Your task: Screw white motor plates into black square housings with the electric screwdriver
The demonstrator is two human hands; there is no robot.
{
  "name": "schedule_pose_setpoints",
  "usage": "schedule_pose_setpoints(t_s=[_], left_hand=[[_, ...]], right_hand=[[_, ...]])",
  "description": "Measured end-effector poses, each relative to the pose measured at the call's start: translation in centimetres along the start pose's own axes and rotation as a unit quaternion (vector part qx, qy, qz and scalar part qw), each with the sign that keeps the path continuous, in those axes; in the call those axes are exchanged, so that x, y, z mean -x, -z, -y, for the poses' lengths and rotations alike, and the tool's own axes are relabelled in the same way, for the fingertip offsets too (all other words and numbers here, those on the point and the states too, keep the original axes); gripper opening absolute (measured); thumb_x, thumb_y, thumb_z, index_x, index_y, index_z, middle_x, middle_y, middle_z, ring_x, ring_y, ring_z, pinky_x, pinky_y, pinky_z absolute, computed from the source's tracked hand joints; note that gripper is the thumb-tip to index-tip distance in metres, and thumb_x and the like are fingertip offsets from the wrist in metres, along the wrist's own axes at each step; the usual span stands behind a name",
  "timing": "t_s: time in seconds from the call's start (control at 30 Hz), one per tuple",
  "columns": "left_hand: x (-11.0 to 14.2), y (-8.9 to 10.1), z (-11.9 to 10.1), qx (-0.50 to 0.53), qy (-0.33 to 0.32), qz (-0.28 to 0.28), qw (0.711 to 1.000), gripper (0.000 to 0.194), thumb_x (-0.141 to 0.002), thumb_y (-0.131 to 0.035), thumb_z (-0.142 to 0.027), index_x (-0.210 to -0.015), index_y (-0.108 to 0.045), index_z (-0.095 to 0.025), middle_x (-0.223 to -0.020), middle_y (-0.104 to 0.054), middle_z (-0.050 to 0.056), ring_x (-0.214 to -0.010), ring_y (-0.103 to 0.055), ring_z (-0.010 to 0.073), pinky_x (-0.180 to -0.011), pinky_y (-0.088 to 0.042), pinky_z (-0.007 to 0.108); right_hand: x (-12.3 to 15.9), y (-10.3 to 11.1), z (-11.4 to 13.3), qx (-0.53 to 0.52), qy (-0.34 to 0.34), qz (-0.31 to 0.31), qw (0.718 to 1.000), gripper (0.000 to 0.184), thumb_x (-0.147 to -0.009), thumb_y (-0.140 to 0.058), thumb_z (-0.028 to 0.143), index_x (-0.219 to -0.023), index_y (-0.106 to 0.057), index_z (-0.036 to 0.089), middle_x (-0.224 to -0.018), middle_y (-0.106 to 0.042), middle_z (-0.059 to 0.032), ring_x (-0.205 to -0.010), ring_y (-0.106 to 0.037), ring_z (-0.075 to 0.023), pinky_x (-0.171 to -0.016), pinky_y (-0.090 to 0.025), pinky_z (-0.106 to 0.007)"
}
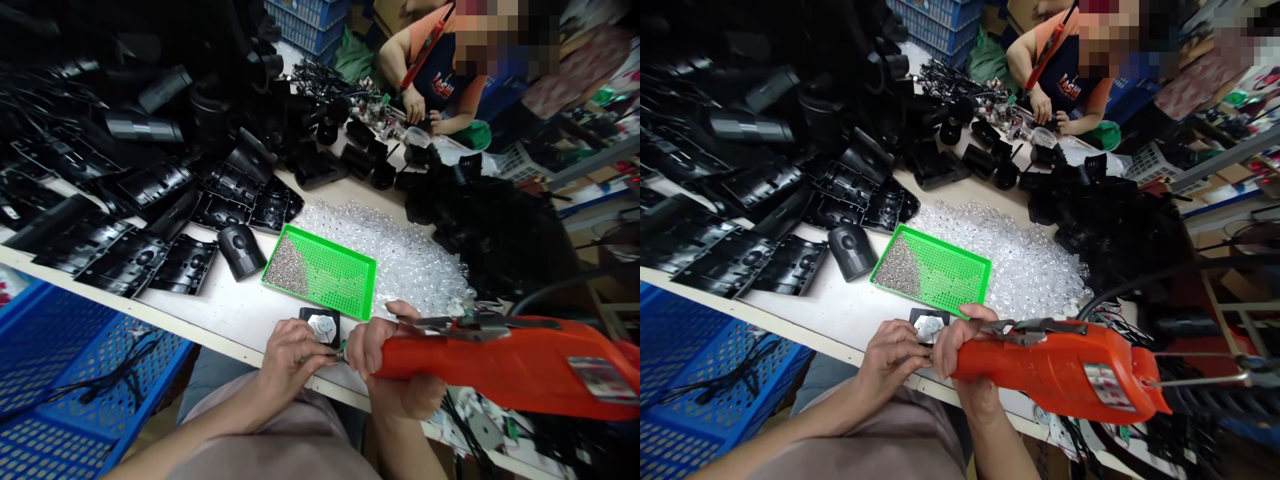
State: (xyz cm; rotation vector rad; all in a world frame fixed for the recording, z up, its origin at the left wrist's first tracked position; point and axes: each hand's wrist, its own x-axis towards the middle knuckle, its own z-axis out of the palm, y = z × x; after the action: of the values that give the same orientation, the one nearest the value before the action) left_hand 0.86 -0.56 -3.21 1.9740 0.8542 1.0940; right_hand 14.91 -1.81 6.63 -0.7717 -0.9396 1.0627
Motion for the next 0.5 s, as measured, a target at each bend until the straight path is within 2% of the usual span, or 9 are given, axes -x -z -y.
schedule_pose_setpoints(t_s=[0.1, 0.23, 0.33, 0.5], left_hand=[[-0.5, 0.5, 0.0, -0.054, -0.005, 0.014, 0.998, 0.028, -0.088, -0.064, -0.041, -0.112, -0.066, -0.025, -0.094, -0.068, 0.004, -0.096, -0.059, 0.0224, -0.083, -0.044, 0.038], [-1.1, 0.8, 0.8, -0.132, 0.029, 0.006, 0.991, 0.037, -0.089, -0.059, -0.028, -0.126, -0.055, -0.022, -0.116, -0.061, 0.010, -0.111, -0.053, 0.0266, -0.092, -0.041, 0.044], [-1.3, 0.3, 1.7, -0.144, 0.038, 0.036, 0.988, 0.041, -0.085, -0.060, -0.026, -0.125, -0.054, -0.022, -0.118, -0.060, 0.010, -0.113, -0.052, 0.0280, -0.094, -0.041, 0.046], [-1.2, -0.7, 2.9, -0.159, 0.035, 0.058, 0.985, 0.037, -0.085, -0.067, -0.036, -0.119, -0.060, -0.023, -0.114, -0.063, 0.009, -0.107, -0.056, 0.0275, -0.090, -0.043, 0.044]], right_hand=[[-0.2, 0.8, 0.3, 0.033, 0.014, -0.006, 0.999, 0.050, -0.081, -0.057, 0.065, -0.118, -0.055, 0.031, -0.053, -0.044, 0.0073, -0.038, -0.040, -0.0110, -0.039, -0.036, -0.024], [-1.2, 2.3, -0.2, 0.047, 0.058, -0.032, 0.997, 0.049, -0.081, -0.060, 0.062, -0.118, -0.057, 0.030, -0.053, -0.046, 0.0071, -0.037, -0.041, -0.0111, -0.038, -0.037, -0.025], [-1.7, 3.3, -1.8, 0.044, 0.059, -0.044, 0.996, 0.048, -0.079, -0.063, 0.061, -0.116, -0.057, 0.031, -0.052, -0.046, 0.0078, -0.037, -0.040, -0.0110, -0.036, -0.035, -0.024], [-1.8, 4.0, -4.4, 0.040, 0.034, -0.046, 0.998, 0.051, -0.076, -0.068, 0.057, -0.116, -0.053, 0.028, -0.054, -0.048, 0.0083, -0.039, -0.041, -0.0104, -0.039, -0.035, -0.023]])
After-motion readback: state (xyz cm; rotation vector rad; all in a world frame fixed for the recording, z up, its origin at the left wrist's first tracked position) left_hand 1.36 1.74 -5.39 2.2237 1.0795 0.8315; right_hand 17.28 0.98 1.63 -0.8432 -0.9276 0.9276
